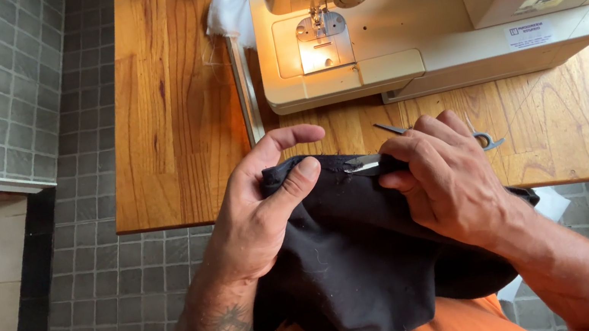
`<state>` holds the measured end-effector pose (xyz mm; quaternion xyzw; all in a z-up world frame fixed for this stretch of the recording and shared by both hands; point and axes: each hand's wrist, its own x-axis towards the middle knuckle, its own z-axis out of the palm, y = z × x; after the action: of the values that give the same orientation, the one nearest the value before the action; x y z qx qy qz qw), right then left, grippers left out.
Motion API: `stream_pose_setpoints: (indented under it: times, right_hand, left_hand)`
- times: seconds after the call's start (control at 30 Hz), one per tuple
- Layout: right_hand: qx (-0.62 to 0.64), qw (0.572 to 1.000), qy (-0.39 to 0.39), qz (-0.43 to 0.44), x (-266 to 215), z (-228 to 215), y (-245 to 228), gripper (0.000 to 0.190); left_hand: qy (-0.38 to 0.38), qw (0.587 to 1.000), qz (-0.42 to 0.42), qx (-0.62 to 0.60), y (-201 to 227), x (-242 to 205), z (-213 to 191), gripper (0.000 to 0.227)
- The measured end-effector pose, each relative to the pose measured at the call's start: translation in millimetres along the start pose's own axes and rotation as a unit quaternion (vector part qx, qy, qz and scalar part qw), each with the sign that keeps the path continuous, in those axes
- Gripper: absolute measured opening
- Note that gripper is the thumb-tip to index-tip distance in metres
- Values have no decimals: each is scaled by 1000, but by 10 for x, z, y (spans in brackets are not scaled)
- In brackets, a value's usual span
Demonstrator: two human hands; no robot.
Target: Using thread snips to carefully remove stitches and separate fabric pieces at a seam.
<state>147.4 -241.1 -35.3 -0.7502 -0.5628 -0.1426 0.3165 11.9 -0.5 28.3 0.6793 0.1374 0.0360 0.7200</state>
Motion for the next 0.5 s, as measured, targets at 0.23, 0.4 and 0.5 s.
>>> stream_pose_setpoints:
  times: [0.23,0.4,0.5]
  right_hand:
    - [6,1000,11,-7,-7,13,6,25]
    - [-41,999,3,-7,-33,-43,-55,27]
    - [-47,999,-2,-4,-61,-47,-51,21]
  left_hand:
    - [0,1000,5,-1,2,8,-9,55]
    - [-7,1000,12,-4,-18,4,-15,56]
    - [-8,1000,12,-10,-18,-8,-1,55]
